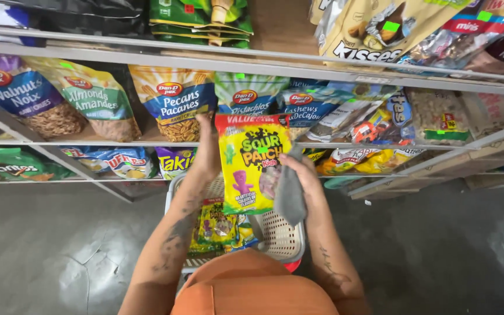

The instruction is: The recorder picks up snack bags from a shopping basket, wipes them down with a cleaning cloth, and places them onto a grocery store shelf.

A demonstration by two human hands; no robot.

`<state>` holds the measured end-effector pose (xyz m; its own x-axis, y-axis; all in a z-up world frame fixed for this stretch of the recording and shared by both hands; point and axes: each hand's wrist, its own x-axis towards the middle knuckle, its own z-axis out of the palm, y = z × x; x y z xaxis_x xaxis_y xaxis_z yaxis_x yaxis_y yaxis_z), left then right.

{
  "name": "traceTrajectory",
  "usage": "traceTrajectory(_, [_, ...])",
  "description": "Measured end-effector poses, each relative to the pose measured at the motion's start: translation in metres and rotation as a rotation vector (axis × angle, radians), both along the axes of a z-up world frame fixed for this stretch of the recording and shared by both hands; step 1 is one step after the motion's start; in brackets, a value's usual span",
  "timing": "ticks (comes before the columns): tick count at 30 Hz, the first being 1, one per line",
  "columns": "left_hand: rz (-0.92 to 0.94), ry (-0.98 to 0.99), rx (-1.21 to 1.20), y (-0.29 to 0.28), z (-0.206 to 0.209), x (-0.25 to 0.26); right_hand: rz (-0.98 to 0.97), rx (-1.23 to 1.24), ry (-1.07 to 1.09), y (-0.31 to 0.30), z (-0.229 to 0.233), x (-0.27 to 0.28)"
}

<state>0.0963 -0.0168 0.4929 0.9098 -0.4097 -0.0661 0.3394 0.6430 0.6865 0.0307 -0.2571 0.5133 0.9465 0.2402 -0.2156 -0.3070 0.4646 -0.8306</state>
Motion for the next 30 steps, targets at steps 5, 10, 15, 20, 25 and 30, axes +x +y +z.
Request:
traceTrajectory(5, [0.096, -0.098, 0.213, -0.019, -0.07, 0.017, -0.171, -0.439, -0.205, 0.005, 0.023, -0.004])
traceTrajectory(10, [0.378, -0.181, 0.478, -0.034, -0.044, -0.006, -0.29, -0.703, -0.439, 0.006, 0.001, 0.008])
traceTrajectory(15, [0.137, -0.129, -0.177, -0.073, -0.089, -0.03, -0.202, -0.865, -0.594, 0.056, 0.024, -0.012])
traceTrajectory(20, [-0.129, 0.053, -0.801, -0.062, -0.129, -0.029, -0.238, -0.632, -0.637, 0.024, 0.042, -0.01])
traceTrajectory(25, [-0.152, 0.001, -0.516, -0.051, -0.169, -0.014, -0.136, -1.298, -1.14, 0.073, 0.035, -0.032])
traceTrajectory(30, [-0.4, -0.049, -0.701, -0.045, -0.167, -0.004, -0.172, -1.545, -1.176, 0.054, -0.005, 0.024])
